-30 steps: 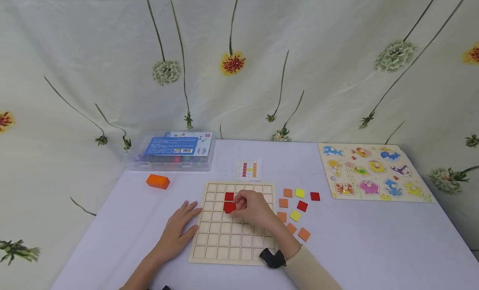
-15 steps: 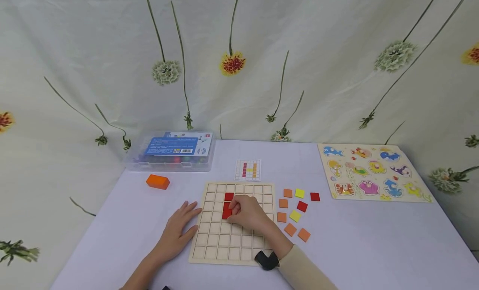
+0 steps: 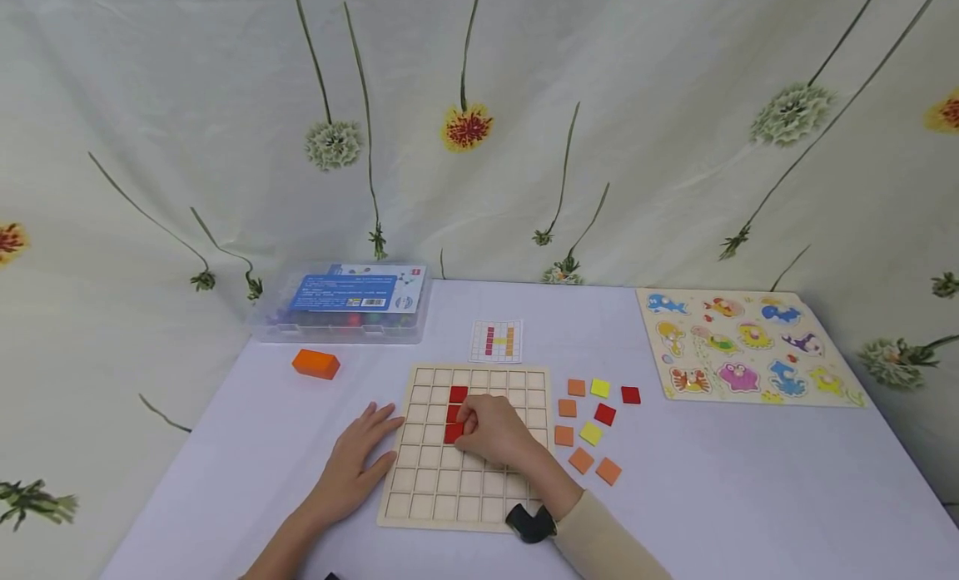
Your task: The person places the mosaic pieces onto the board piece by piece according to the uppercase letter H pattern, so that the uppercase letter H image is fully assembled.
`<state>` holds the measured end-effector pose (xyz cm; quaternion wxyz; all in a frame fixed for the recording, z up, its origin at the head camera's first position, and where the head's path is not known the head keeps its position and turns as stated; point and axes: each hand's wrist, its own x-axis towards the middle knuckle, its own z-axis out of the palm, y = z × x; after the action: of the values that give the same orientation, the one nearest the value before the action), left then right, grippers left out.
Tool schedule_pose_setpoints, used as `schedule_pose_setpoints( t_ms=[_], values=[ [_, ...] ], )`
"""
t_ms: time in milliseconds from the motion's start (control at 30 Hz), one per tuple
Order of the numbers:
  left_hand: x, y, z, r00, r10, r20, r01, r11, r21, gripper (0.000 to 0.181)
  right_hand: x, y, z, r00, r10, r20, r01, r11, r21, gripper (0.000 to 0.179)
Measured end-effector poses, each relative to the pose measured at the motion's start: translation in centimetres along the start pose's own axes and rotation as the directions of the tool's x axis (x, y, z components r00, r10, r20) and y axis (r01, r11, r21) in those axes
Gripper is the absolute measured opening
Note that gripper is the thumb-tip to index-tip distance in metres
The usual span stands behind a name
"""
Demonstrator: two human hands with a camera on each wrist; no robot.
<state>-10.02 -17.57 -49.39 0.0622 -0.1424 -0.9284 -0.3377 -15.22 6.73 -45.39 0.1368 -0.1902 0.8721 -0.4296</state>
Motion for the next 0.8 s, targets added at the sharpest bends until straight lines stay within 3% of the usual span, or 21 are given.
schedule_pose_setpoints(
  t_ms=[433,633,800],
  values=[
    [0.0,-0.2,0.2,1.0,0.008,-0.006,-0.008,1.0,0.005,0.047,-1.1,-0.4,-1.1,1.0,0.012,-0.005,-0.012,0.999,0.032,0.02],
    [-0.1,-0.2,0.3,1.0,0.018,-0.018,-0.017,1.0,0.011,0.047,-3.5,-0.2,-3.9,0.997,-0.033,-0.066,0.035,0.999,0.032,0.019],
    [0.0,-0.1,0.3,0.999,0.021,-0.026,-0.021,1.0,0.02,0.047,-6.0,1.2,-7.1,0.982,-0.067,-0.179,0.075,0.997,0.036,0.025]
  ],
)
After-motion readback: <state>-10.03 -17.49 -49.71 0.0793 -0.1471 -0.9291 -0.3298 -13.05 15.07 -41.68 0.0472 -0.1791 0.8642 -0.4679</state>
